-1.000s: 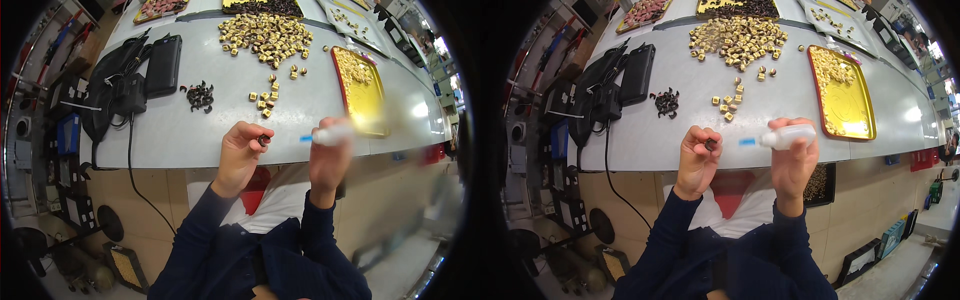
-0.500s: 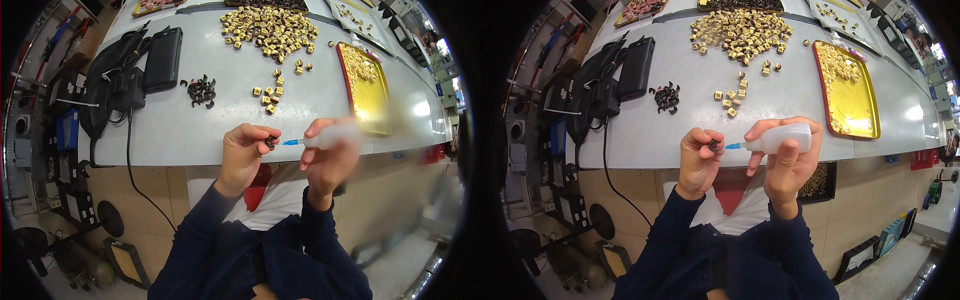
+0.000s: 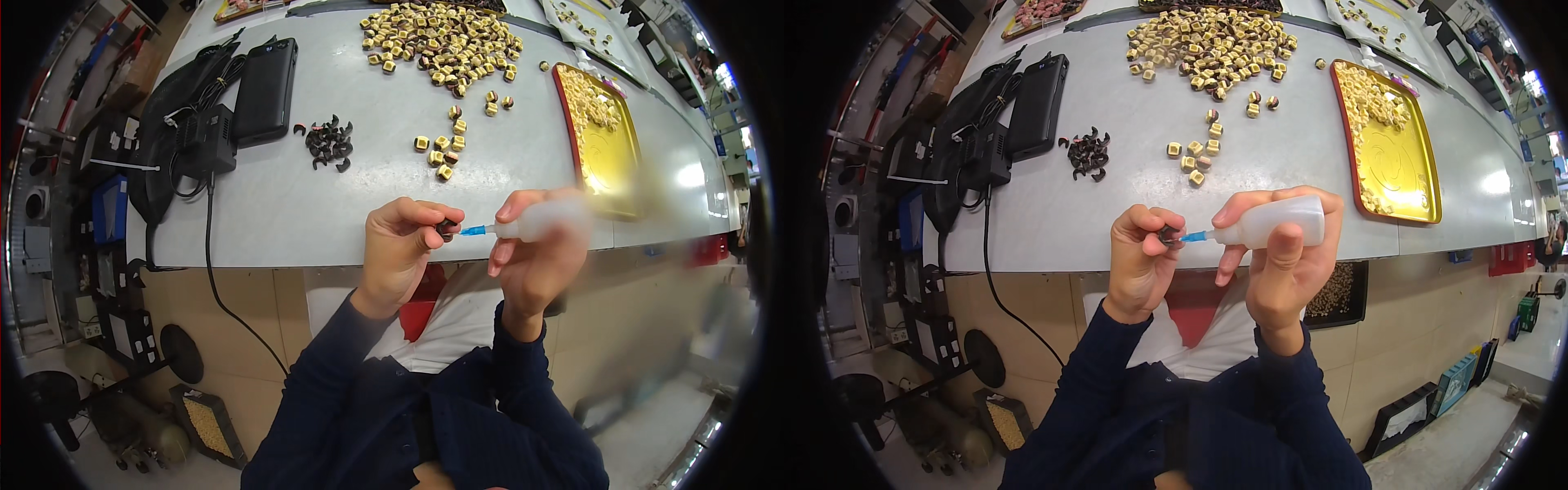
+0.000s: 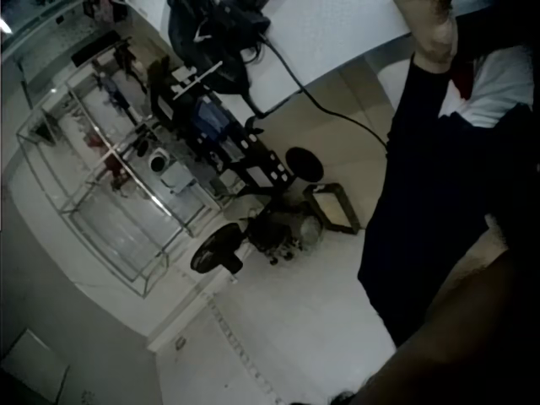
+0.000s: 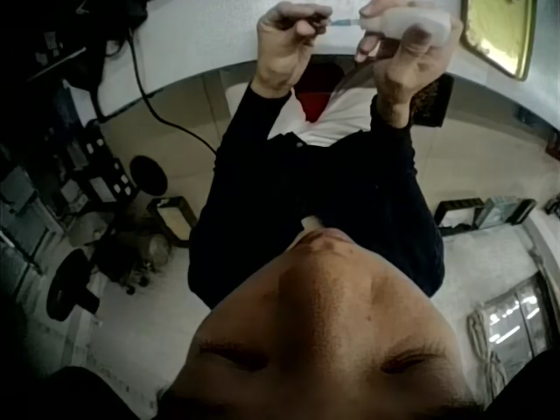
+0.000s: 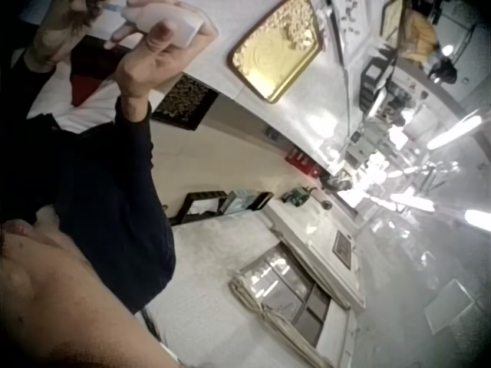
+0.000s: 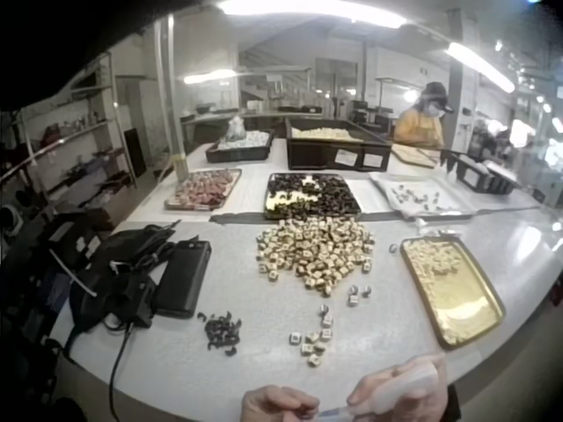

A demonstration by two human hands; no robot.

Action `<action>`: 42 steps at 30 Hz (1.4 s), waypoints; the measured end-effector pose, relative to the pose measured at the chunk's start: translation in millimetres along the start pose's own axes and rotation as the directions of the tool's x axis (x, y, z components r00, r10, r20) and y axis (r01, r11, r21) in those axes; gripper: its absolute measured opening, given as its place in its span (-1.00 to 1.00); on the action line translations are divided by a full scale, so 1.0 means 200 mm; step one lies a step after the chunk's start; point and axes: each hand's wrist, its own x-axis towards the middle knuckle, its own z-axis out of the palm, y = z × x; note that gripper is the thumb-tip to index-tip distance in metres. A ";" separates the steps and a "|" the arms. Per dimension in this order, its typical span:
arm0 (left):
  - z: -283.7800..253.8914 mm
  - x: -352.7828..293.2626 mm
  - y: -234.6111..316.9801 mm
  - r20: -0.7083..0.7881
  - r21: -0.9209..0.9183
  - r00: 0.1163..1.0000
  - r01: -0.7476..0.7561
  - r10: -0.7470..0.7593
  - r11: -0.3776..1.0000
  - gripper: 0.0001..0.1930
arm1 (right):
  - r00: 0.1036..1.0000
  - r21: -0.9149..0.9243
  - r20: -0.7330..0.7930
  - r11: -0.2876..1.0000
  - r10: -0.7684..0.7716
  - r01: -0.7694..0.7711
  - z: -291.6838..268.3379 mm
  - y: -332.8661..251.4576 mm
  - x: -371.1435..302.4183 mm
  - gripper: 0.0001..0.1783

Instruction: The person applies glue from a squeeze bottle onto small black pieces and attaches them to cube-shaped blocks by hand.

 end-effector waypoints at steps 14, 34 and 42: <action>-0.01 0.00 -0.01 0.010 -0.007 1.000 -0.017 0.017 1.000 -0.79 | 0.998 -0.020 -0.062 1.000 -0.021 0.019 0.00 -0.01 0.00 -0.50; 0.00 0.04 0.00 -0.018 0.014 0.999 0.043 -0.043 0.999 -0.76 | 0.971 -0.035 -0.152 0.983 -0.185 0.182 -0.17 0.11 0.09 -0.61; -0.03 0.01 0.01 -0.034 0.078 0.999 -0.015 0.018 0.997 -0.67 | 0.994 -0.424 0.100 0.902 -0.042 0.081 -0.30 0.15 0.16 -0.57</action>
